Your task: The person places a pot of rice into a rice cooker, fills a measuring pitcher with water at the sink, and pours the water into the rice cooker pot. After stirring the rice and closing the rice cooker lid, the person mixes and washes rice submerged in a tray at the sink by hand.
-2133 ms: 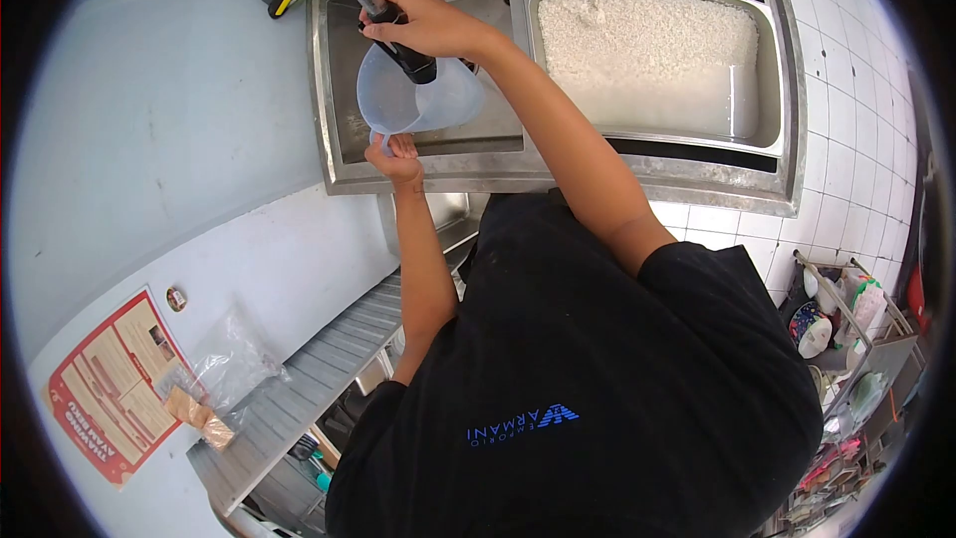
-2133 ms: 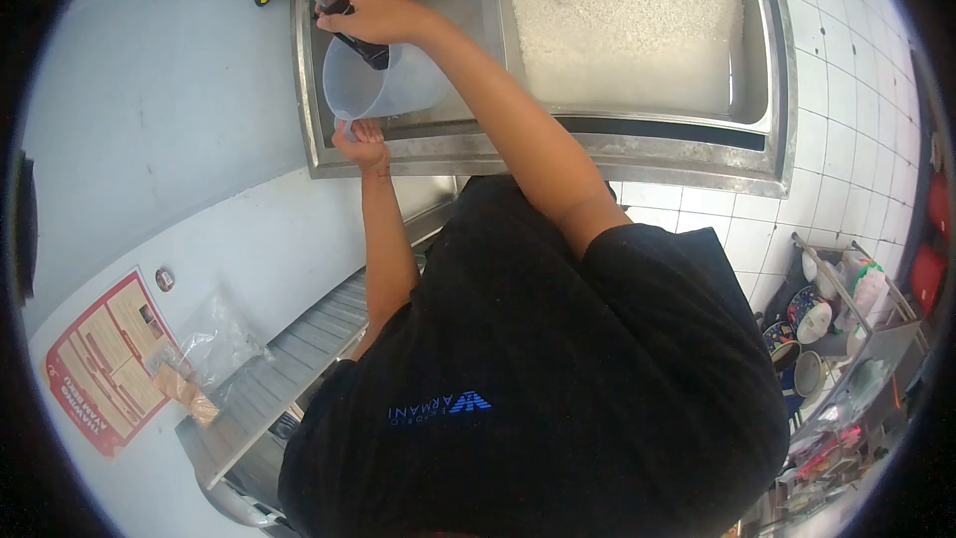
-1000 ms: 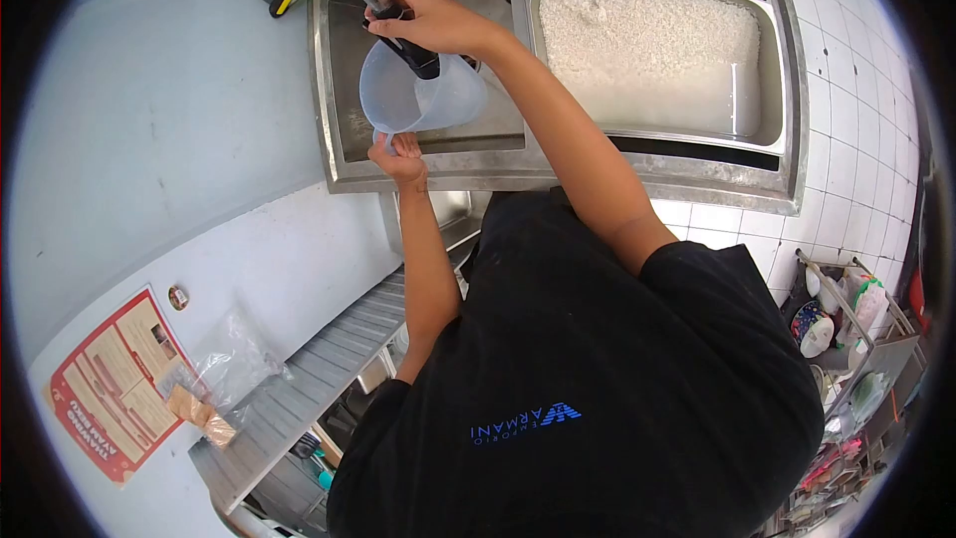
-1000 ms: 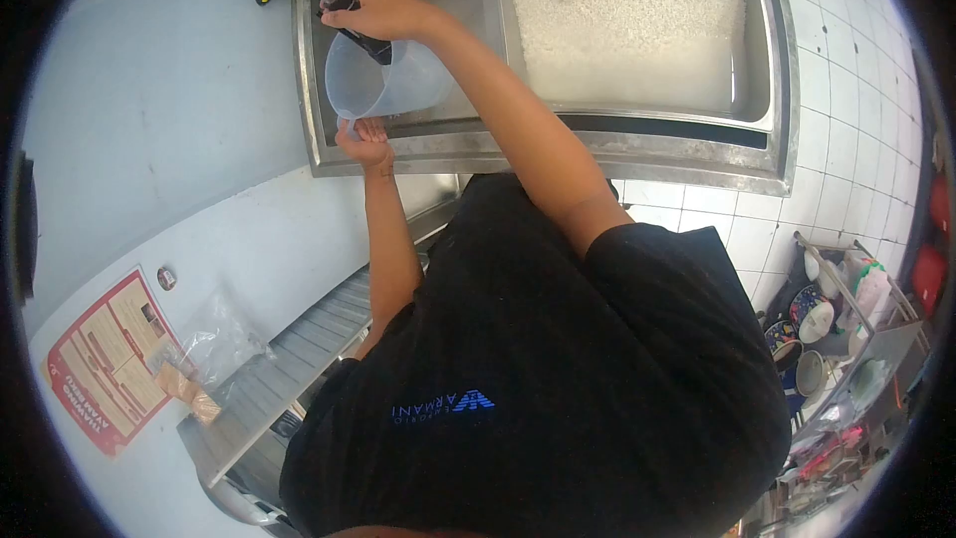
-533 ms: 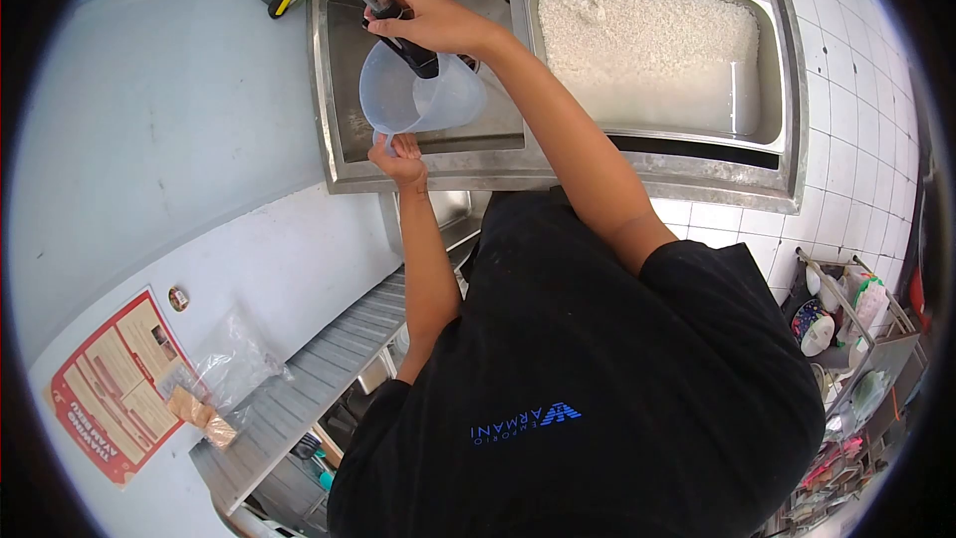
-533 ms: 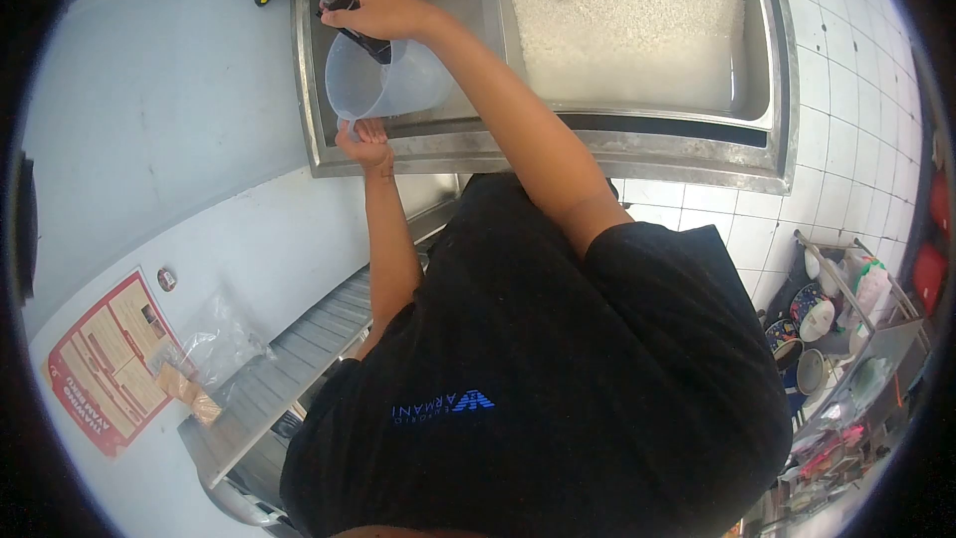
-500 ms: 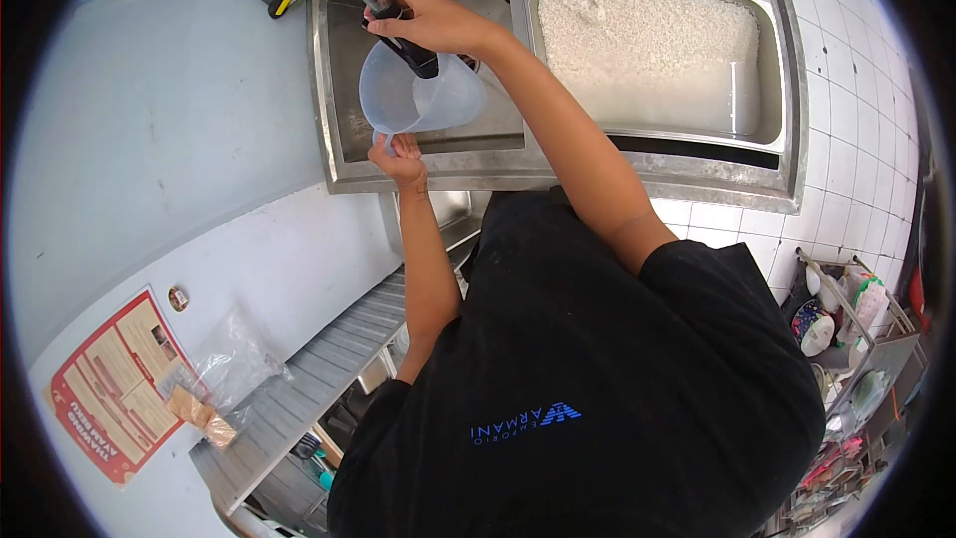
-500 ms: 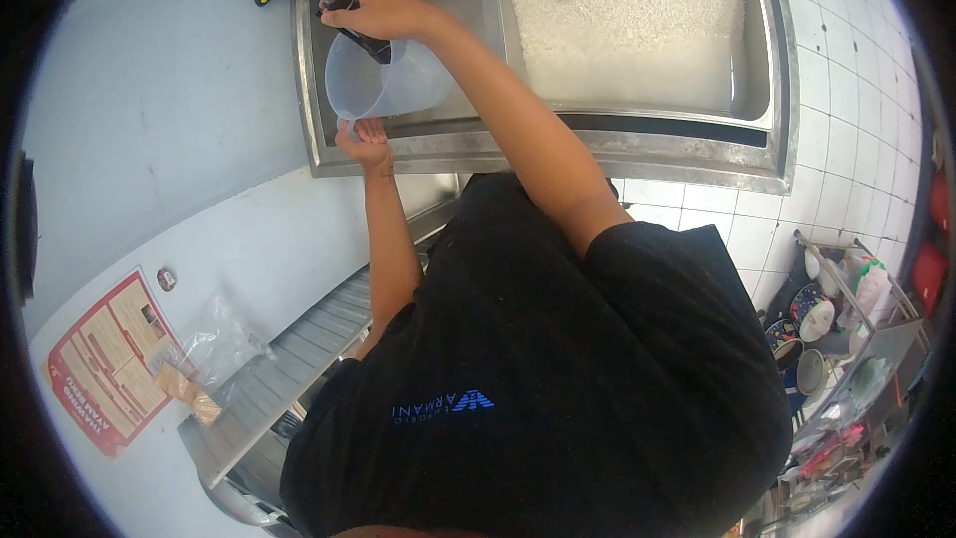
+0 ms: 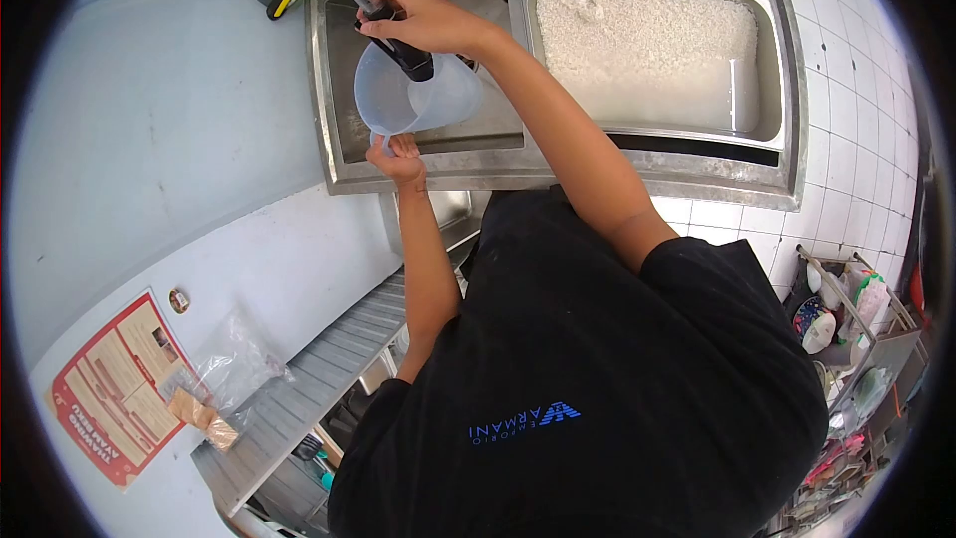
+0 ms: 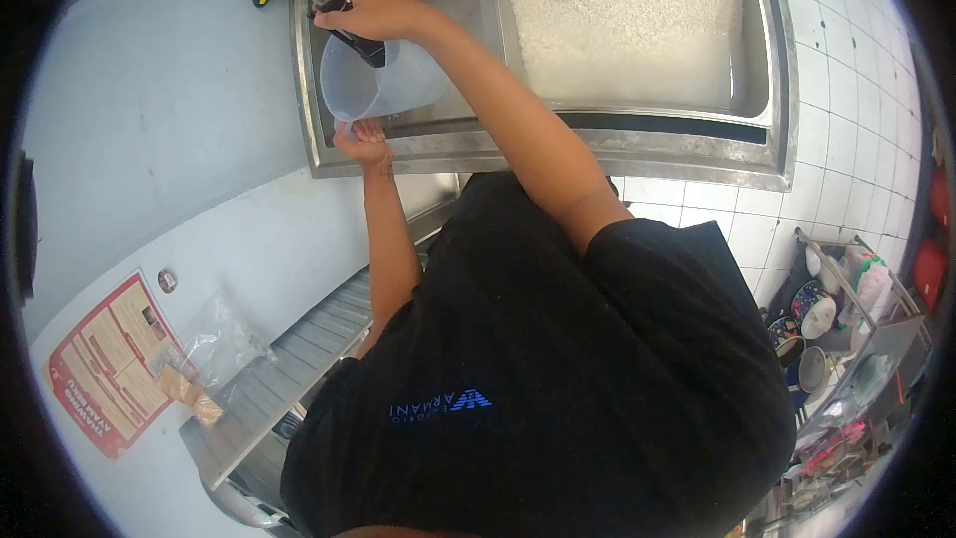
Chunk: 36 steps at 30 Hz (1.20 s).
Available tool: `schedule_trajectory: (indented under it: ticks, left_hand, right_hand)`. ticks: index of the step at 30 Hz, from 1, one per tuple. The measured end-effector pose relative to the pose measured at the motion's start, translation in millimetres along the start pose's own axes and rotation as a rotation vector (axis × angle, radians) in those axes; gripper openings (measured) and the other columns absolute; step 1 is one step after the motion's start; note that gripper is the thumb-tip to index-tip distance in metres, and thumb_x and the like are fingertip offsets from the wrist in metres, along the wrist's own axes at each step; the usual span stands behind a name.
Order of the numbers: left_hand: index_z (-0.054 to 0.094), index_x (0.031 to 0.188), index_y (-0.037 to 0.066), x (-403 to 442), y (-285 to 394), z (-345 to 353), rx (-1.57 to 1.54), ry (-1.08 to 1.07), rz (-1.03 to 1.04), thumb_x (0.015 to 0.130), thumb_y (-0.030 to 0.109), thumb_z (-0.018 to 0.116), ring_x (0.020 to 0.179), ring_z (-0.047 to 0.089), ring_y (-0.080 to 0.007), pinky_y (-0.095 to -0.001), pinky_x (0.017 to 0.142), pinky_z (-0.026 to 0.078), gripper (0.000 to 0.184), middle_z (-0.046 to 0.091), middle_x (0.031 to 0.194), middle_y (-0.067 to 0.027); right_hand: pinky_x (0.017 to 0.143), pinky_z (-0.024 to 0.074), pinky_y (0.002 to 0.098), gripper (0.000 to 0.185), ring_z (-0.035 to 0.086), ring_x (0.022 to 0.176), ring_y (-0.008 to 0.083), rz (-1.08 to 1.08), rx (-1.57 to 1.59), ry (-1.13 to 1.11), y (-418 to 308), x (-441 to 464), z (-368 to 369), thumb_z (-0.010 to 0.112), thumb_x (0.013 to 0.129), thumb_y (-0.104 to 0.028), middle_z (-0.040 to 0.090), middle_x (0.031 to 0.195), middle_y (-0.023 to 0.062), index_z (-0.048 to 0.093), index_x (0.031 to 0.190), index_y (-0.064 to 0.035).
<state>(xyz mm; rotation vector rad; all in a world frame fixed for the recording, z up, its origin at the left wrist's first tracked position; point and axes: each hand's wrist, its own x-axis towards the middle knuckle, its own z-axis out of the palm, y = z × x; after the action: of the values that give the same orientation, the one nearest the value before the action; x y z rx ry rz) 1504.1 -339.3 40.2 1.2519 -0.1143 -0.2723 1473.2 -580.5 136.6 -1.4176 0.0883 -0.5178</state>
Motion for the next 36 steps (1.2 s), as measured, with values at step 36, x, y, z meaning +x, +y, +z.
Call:
schedule_trajectory:
  ticks: [36]
  left_hand:
    - [0.033,0.055,0.016,1.6,-6.7,-11.4,-0.1,-0.008,-0.069,0.087,0.044,0.044,0.041,0.03,-0.0134,-0.0254,0.043,0.027,0.044,0.031,0.047,0.0002]
  right_hand:
    - [0.084,0.0484,0.0325,0.031,0.064,0.092,0.018,0.044,-0.142,0.035,-20.2,-4.4,5.0,0.069,0.087,-0.029,0.068,0.099,0.0073,0.061,0.109,-0.008]
